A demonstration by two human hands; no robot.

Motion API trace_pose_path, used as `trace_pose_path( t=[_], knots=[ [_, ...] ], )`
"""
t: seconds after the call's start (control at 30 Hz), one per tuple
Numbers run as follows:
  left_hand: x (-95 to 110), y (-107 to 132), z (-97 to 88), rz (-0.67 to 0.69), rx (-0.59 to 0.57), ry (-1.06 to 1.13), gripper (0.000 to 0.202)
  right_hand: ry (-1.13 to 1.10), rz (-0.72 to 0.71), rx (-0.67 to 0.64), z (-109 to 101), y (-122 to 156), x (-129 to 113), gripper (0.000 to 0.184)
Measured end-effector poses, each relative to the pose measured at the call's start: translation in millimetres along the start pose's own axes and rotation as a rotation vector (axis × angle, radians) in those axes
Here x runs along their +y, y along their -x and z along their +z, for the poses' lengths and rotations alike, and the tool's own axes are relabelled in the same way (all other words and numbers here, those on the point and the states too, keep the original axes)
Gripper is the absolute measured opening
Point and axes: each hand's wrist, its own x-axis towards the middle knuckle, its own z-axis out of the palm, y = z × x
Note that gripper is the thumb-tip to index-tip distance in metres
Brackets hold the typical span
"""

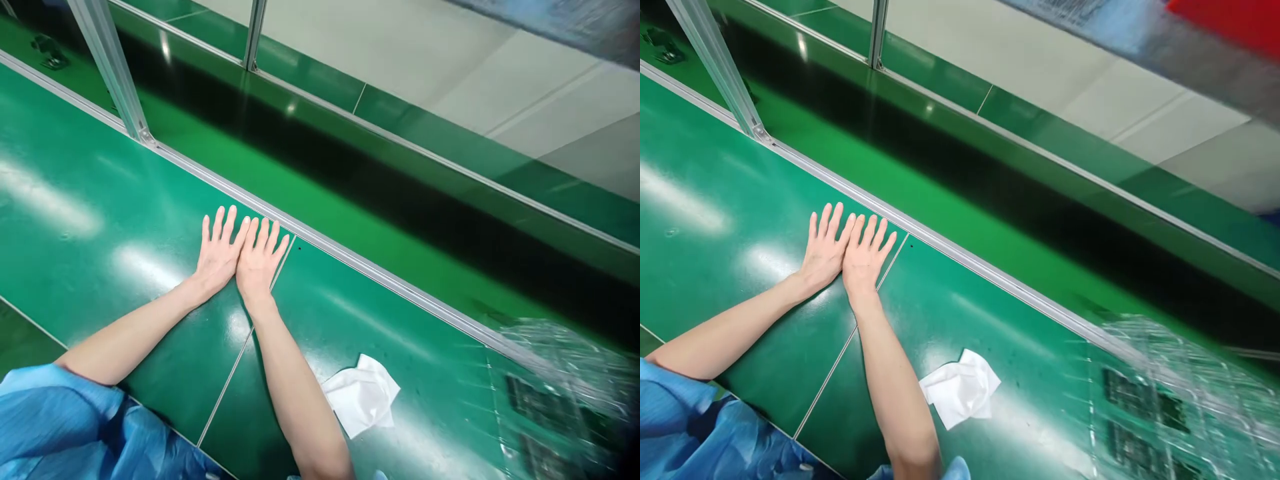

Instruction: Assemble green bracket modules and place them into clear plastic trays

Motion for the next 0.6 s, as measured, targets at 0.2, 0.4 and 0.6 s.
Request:
trace_pose_path(
  t=[0.2, 0.4, 0.6],
  knots=[
    [1.3, 3.6, -2.2, -0.002, 0.008, -0.019, 0.051, -0.030, 0.002, 0.022, -2.6, 0.9, -0.9, 0.048],
    [-0.9, 5.4, -5.2, 0.006, 0.013, -0.009, 0.050, -0.038, 0.018, 0.029, -4.1, 0.6, -3.5, 0.045],
    [-5.2, 7.4, -4.0, 0.005, 0.040, 0.060, 0.050, -0.028, 0.021, 0.017, -7.0, 0.0, -7.1, 0.044]
  ],
)
